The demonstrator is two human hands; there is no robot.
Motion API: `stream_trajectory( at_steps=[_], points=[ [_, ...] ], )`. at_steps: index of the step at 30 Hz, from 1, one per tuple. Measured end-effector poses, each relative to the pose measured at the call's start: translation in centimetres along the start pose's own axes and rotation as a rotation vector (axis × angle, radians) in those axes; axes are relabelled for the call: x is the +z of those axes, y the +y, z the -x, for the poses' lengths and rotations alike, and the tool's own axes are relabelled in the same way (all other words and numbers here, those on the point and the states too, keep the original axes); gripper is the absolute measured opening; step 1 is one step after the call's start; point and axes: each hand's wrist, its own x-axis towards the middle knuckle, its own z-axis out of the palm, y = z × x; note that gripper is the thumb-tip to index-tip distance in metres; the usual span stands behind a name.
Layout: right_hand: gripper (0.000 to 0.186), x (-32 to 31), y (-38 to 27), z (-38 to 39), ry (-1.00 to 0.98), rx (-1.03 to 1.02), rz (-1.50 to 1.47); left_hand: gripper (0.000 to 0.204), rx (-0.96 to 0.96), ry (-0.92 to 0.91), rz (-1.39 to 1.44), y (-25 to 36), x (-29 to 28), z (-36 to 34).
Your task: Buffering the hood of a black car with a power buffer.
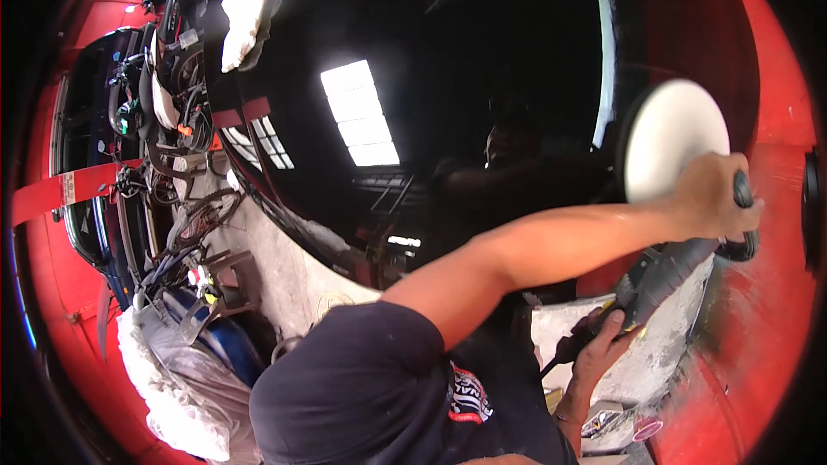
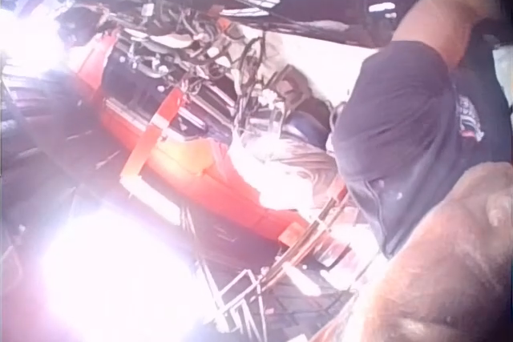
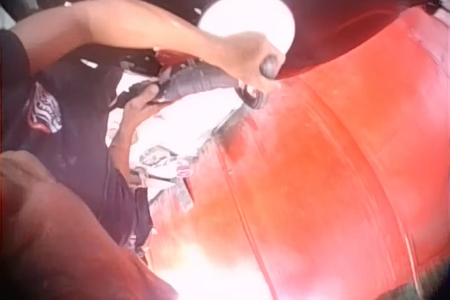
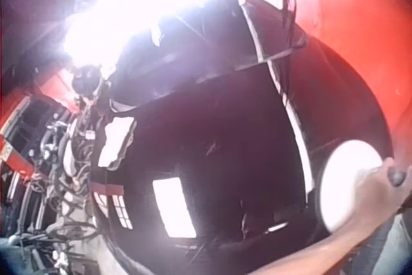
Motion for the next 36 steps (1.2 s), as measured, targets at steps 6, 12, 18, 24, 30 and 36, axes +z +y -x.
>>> stream_trajectory(
  at_steps=[6,12,18,24,30,36],
  points=[
    [0.063,2.1,-2.5,-1.3,-0.051,-0.037,-0.004,0.027,-0.090,-0.034,0.008,1.5,-0.4,-2.2],
    [0.079,6.7,-7.1,-1.9,-0.330,-0.059,0.098,0.022,0.097,0.353,0.240,5.2,-11.5,-2.5],
    [0.077,15.7,-14.2,-6.9,-0.651,-0.267,0.349,0.030,0.500,0.791,-0.071,9.6,-24.4,-7.2],
    [0.082,25.3,-19.8,-14.0,-0.843,-0.461,0.563,0.034,0.689,0.992,-0.211,12.1,-35.4,-15.2],
    [0.082,31.2,-20.9,-17.8,-0.905,-0.705,0.576,0.029,0.788,1.206,-0.245,13.4,-41.8,-16.7],
    [0.080,26.8,-22.3,-20.1,-0.973,-0.549,0.598,0.027,0.645,1.178,-0.154,12.1,-36.3,-17.3]
  ],
)
